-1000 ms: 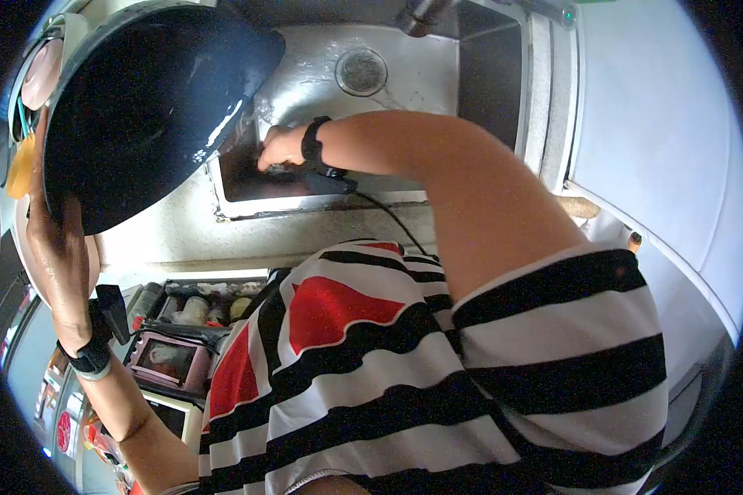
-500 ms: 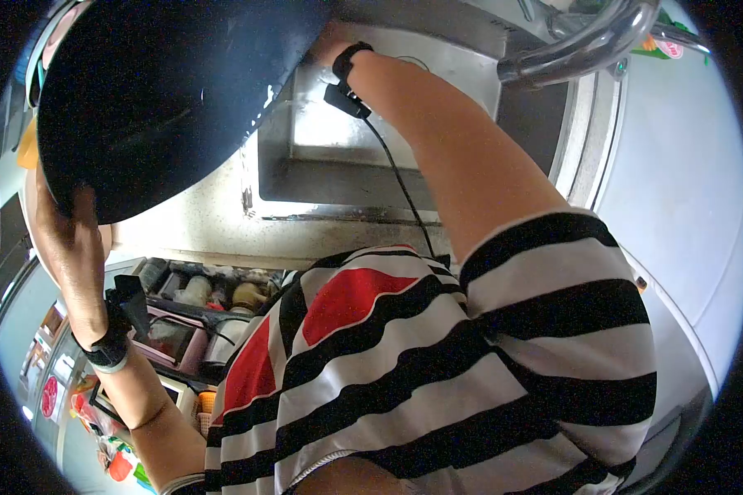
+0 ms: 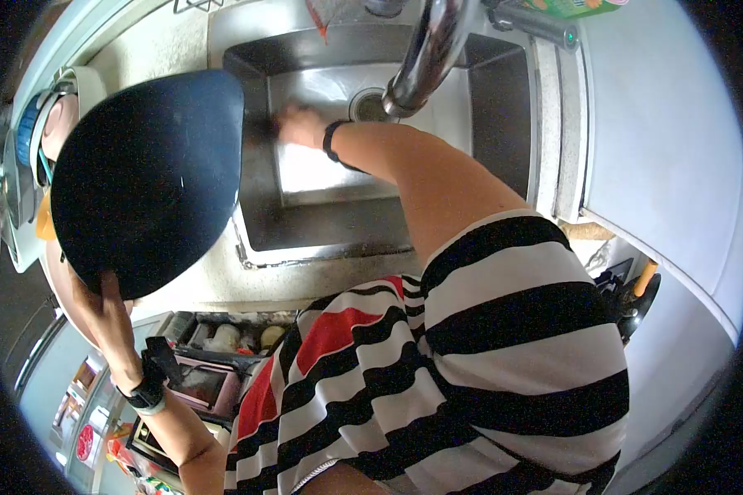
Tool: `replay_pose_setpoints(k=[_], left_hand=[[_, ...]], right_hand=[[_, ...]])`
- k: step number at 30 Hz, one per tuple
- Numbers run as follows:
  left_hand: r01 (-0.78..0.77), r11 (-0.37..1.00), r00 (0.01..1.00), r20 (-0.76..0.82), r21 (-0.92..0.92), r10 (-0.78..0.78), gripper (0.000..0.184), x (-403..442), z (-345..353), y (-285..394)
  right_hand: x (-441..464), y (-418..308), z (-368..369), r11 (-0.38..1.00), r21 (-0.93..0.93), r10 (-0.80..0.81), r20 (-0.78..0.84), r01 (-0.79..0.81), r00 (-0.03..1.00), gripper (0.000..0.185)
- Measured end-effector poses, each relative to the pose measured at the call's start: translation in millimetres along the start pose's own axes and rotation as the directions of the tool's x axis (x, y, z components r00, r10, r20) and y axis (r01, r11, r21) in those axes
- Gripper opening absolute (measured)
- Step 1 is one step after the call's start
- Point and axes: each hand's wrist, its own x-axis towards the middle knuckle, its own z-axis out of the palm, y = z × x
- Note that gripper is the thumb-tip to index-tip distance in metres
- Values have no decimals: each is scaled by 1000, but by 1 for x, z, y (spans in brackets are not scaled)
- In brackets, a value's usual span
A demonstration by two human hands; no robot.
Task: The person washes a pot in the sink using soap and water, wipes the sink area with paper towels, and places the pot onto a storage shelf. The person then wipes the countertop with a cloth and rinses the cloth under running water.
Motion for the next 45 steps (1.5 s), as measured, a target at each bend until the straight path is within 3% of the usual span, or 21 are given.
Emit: replay_pose_setpoints(k=[2, 4, 6, 9, 11, 14, 15, 16, 17, 19, 21, 23, 26, 28, 32, 33, 34, 37, 38, 40, 45], left_hand=[[55, 995, 998, 7, -83, -54, 53, -8, -2, -10], [144, 982, 990, 5, -126, -144, 50, -11, 1, -11], [139, 985, 990, 44, -105, -135, 50, -11, 5, 0], [168, 977, 983, 101, -130, -156, 51, -8, 16, 3], [211, 965, 973, 133, -158, -191, 52, -7, 23, 3], [157, 960, 983, 130, -234, -129, 54, -6, 39, 12], [165, 958, 980, 153, -236, -131, 55, -7, 43, 17], [167, 957, 977, 171, -238, -128, 57, -7, 46, 20], [177, 943, 971, 209, -283, -120, 59, -8, 50, 19], [167, 951, 966, 238, -262, -104, 61, -10, 57, 26], [183, 920, 958, 275, -347, -88, 64, -12, 65, 31], [184, 890, 955, 292, -417, -60, 64, -15, 74, 33], [418, 759, 864, 477, -499, -162, 58, -16, 90, 37], [512, 733, 801, 558, -447, -219, 57, -15, 97, 57], [548, 646, 770, 622, -531, -142, 56, -19, 130, 48], [575, 590, 762, 634, -567, -134, 53, -20, 134, 53], [589, 559, 749, 654, -584, -106, 53, -21, 139, 54], [661, 484, 691, 716, -573, -97, 45, -23, 153, 50], [676, 449, 687, 720, -584, -99, 47, -26, 161, 49], [689, 403, 686, 722, -603, -91, 49, -27, 174, 47], [859, 198, 494, 866, -473, -77, 38, -35, 206, 35]], right_hand=[[8, 51, -9, 948, 96, 316, -196, -302, 928, 20], [-9, 74, 16, 903, 260, 416, -326, -342, 849, 20], [-45, 70, 26, 915, -385, 149, 39, -123, 988, 22], [-133, 25, -8, 970, 89, -243, 403, 226, 882, 27], [-196, 55, 29, 920, 352, -325, 441, 171, 837, 24], [-240, 72, -41, 821, 311, 283, 507, -479, 814, 20], [-257, 118, -10, 948, 204, 154, 382, -245, 911, 17], [-260, 131, -18, 956, -144, 289, 292, -257, 912, 15], [-251, 148, -15, 955, -147, 291, 278, -259, 915, 15], [-222, 175, -16, 533, -147, 832, -91, -833, 548, 16], [-200, 139, -34, 602, -140, 794, -7, -787, 608, 15], [-189, 135, -11, 888, 211, 388, 126, -407, 913, 19], [-193, 119, -36, 438, 719, 652, 160, -540, 741, 28], [-203, 127, -71, 122, 942, 851, 63, -313, 521, 33], [-214, 143, -165, -238, 954, 769, 71, 182, 635, 12], [-208, 156, -170, -225, 957, 771, 58, 185, 634, 12], [-199, 155, -187, 49, 984, 737, -151, 171, 659, 13], [-198, 128, -225, -215, 950, 648, -35, 227, 761, 17], [-195, 144, -210, 392, 892, 557, -424, 224, 714, 17], [-202, 86, -245, 126, 985, 714, -170, 114, 679, 21], [-232, 64, -249, 407, 913, 725, -310, -20, 615, 34]])
